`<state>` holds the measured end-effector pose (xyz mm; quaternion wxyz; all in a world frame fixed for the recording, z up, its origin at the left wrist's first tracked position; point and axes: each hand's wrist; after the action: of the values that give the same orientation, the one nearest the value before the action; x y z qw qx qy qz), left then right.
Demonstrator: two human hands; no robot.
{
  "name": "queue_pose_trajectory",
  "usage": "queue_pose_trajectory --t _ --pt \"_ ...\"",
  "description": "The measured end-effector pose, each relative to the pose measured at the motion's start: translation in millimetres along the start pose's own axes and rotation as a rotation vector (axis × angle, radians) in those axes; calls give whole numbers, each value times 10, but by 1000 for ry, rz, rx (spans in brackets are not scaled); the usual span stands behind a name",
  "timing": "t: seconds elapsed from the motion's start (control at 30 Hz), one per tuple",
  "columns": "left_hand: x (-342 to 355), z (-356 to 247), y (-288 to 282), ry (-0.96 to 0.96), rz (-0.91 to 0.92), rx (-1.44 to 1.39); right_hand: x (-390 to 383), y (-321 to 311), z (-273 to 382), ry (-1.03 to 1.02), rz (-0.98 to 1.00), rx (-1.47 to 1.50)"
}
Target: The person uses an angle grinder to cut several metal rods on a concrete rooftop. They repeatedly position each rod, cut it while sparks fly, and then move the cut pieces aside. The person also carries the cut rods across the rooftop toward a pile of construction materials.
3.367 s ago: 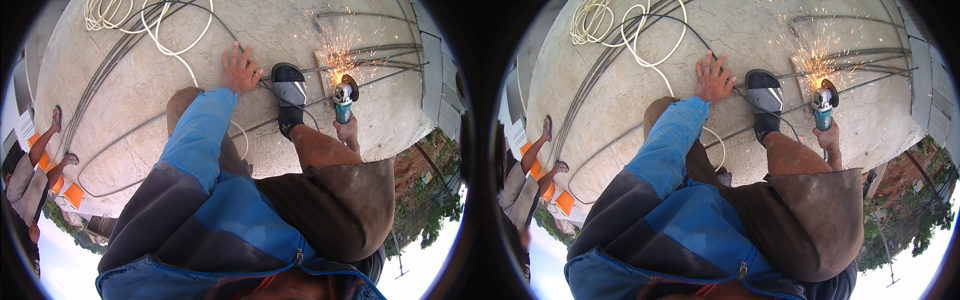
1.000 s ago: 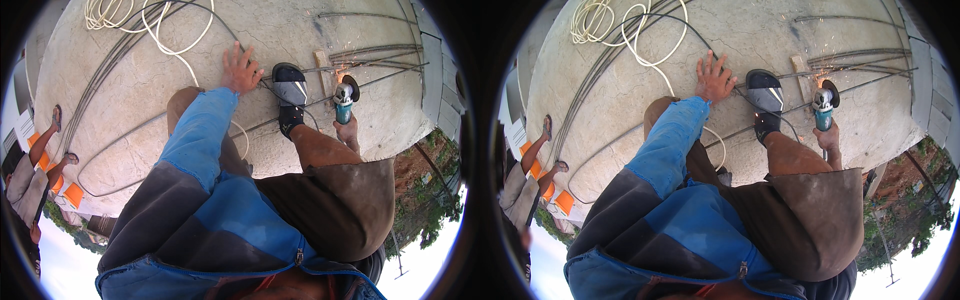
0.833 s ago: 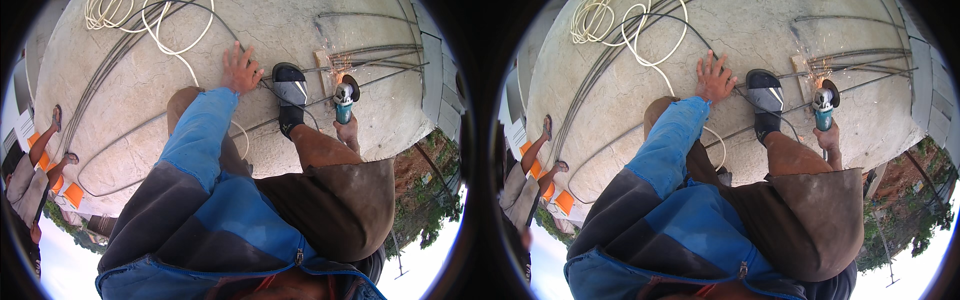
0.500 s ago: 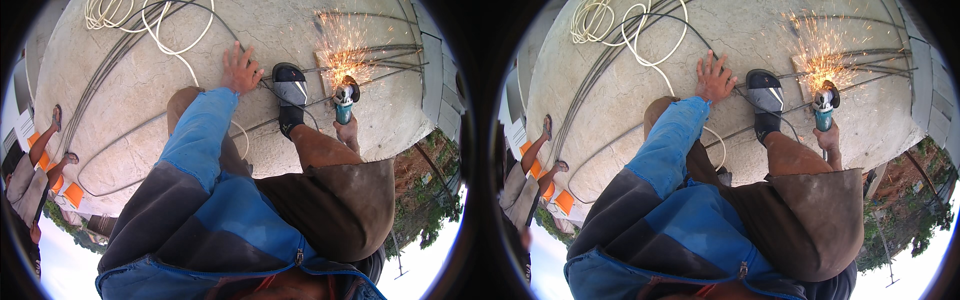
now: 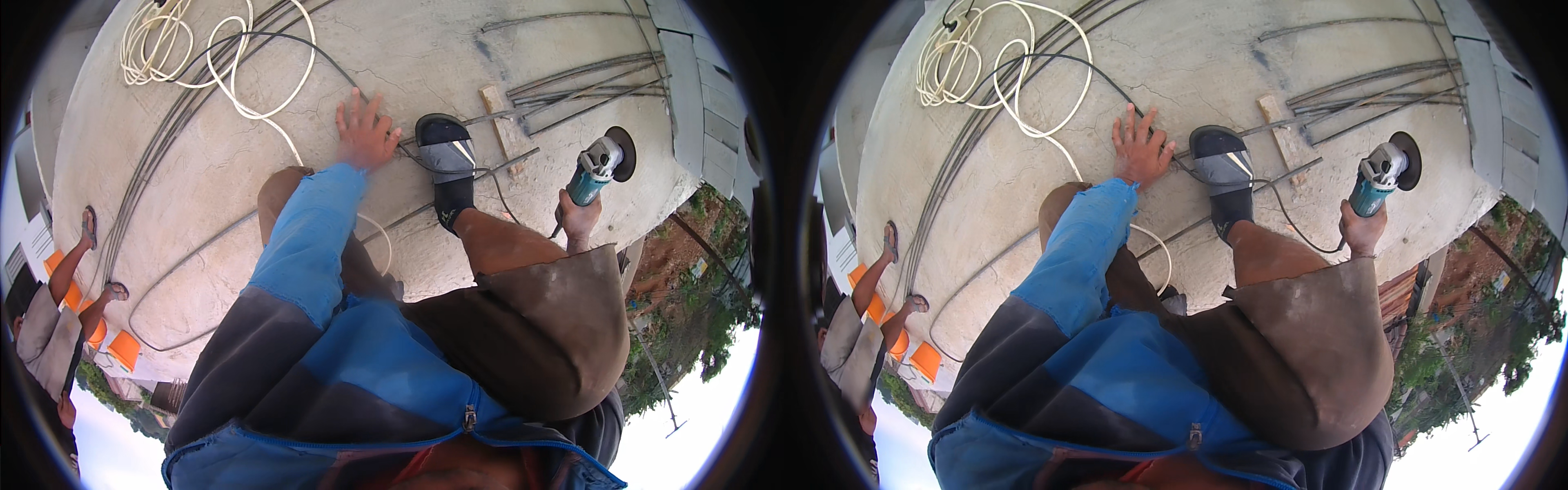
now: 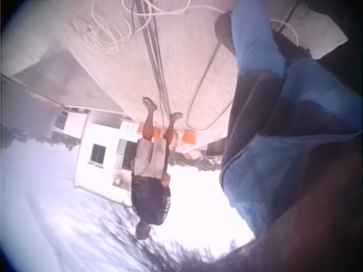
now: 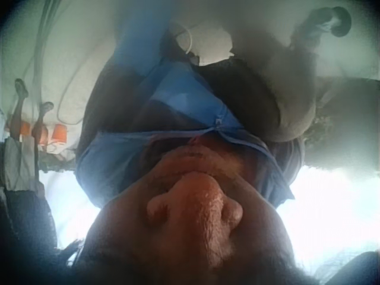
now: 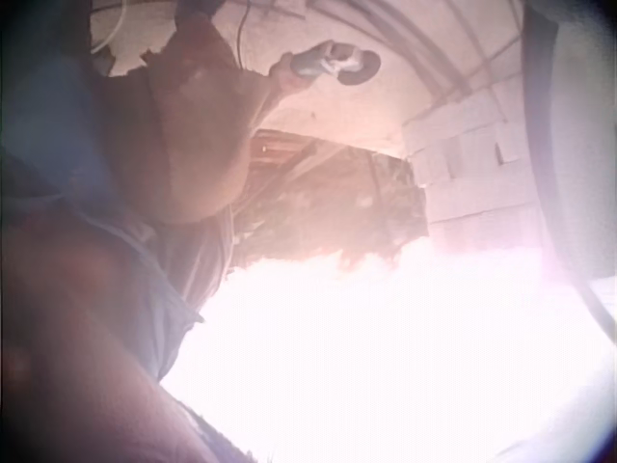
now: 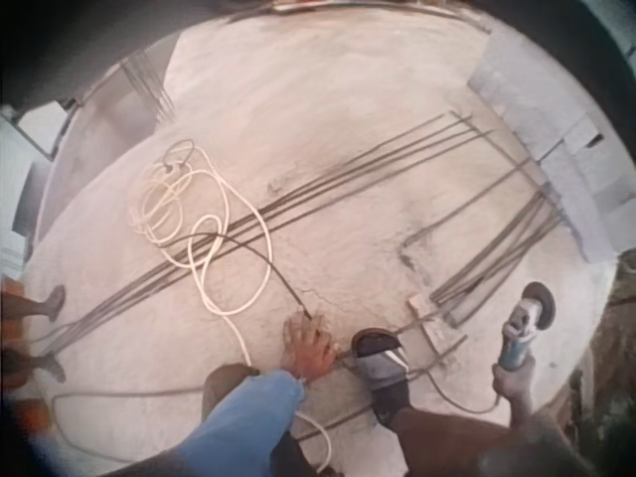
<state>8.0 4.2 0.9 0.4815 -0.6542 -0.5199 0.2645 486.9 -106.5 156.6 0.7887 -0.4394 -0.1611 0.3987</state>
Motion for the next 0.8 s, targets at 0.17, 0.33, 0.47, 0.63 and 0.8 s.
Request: queue_pose_trajectory --t 0.17,0.33,0.47,0.63,0.8 --pt "-7 -53 -37 0 3 -10 -114 -104 49 63 -75 91" --pt "-14 -26 -51 -17 -5 -25 -397 -108 314 142 -85 252" --pt "31 60 -43 3 -43 -3 -597 -278 615 137 -137 417" --pt "-14 -55 -3 -3 -61 -2 -761 -987 1052 67 -123 683" --pt "-8 -59 20 -2 -77 17 -641 -1357 1202 -26 -159 722"
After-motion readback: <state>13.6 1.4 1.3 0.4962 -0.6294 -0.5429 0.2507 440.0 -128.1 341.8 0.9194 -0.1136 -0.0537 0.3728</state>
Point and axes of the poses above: each hand's wrist, its own x-axis towards the middle knuckle, its own y-axis out of the palm, z = x × y, and after that the axes turned 7 degrees about -z, right-handed
